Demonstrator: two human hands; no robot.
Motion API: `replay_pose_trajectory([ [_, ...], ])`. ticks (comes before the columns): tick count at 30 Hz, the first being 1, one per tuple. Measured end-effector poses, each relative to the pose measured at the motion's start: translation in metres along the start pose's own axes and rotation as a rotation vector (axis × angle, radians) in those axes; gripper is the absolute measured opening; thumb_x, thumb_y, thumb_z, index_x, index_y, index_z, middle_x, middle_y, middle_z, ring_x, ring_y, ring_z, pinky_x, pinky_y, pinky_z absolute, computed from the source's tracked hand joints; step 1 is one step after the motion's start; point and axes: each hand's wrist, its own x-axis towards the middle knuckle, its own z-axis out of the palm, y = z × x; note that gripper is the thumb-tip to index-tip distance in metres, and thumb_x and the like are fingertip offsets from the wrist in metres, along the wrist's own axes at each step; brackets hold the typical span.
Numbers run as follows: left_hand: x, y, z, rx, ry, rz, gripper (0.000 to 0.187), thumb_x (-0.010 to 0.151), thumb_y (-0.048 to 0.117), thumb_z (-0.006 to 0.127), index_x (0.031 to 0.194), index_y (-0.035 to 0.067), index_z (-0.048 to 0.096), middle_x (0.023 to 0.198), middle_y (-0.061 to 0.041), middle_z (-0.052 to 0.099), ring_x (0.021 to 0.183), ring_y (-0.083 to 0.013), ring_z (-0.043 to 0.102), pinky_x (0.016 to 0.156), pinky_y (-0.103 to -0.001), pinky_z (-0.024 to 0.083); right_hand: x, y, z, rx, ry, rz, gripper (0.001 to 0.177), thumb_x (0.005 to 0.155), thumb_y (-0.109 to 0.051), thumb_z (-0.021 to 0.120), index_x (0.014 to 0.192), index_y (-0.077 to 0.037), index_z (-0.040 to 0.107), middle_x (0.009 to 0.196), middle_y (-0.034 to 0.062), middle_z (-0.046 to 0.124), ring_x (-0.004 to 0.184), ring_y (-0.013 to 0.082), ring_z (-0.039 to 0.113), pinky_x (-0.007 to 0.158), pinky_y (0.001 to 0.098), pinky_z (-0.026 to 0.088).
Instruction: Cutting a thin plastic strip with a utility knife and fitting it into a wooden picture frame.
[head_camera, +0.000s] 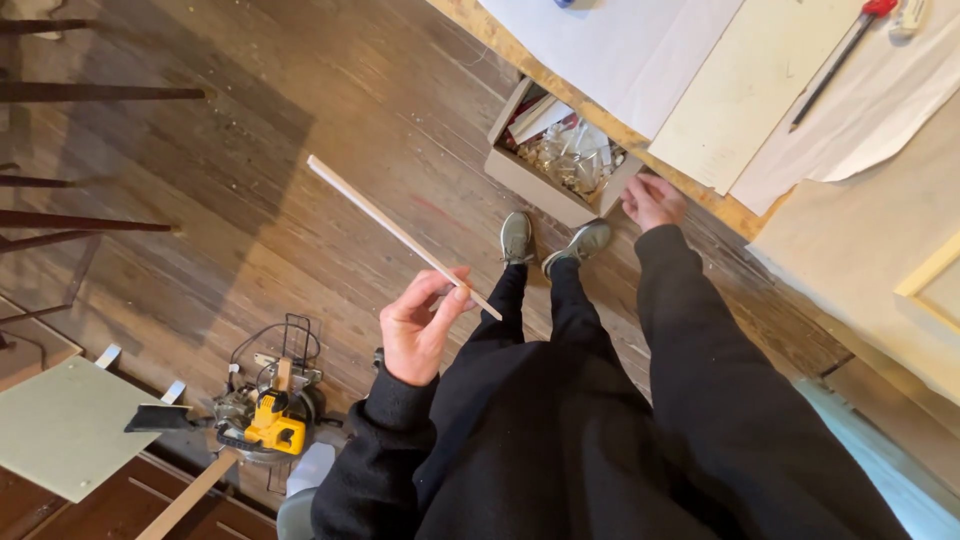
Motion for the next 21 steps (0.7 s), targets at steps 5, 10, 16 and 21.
replay_pose_trajectory([
  [5, 0.004, 0.006, 0.01, 0.086, -0.057, 0.032, 0.02, 0.096, 0.002, 0.079, 0.115, -0.004, 0.08, 0.107, -0.019, 0.077, 0.092, -0.0191, 0.074, 0.079, -0.037, 0.07, -0.053, 0.009, -0.02, -0.08, -0.082, -0.049, 0.04, 0.096, -0.022, 0.09, 0.123, -0.005, 0.066, 0.104, 0.0088, 0.073, 0.082, 0.0158, 0.077, 0.068, 0.0238, 0.067],
  [10, 0.013, 0.026, 0.025, 0.292, -0.236, 0.024, 0.023, 0.096, 0.011, 0.083, 0.119, 0.007, 0.084, 0.104, -0.008, 0.079, 0.09, -0.0147, 0.076, 0.078, -0.03, 0.068, -0.173, -0.033, -0.045, -0.222, -0.211, -0.319, 0.02, 0.097, -0.008, 0.083, 0.112, -0.001, 0.073, 0.089, 0.0129, 0.074, 0.068, 0.0144, 0.068, 0.06, 0.0258, 0.06],
  [16, 0.031, 0.053, 0.081, 0.879, -0.722, 0.283, 0.019, 0.103, 0.018, 0.072, 0.117, 0.008, 0.081, 0.098, -0.009, 0.076, 0.082, -0.0323, 0.076, 0.07, -0.045, 0.067, -0.325, -0.148, -0.137, -0.581, 0.056, -1.068, 0.019, 0.087, -0.002, 0.092, 0.102, -0.012, 0.085, 0.106, 0.0102, 0.082, 0.089, 0.023, 0.075, 0.078, 0.032, 0.062],
  [21, 0.025, 0.027, 0.158, 1.118, -0.81, 0.669, 0.016, 0.093, 0.019, 0.071, 0.107, 0.021, 0.078, 0.098, 0.004, 0.064, 0.087, -0.0221, 0.066, 0.069, -0.037, 0.054, -0.369, -0.195, -0.204, -0.801, 0.137, -1.114, 0.036, 0.085, -0.001, 0.088, 0.12, 0.001, 0.08, 0.131, 0.0104, 0.073, 0.126, 0.028, 0.059, 0.114, 0.0389, 0.049],
])
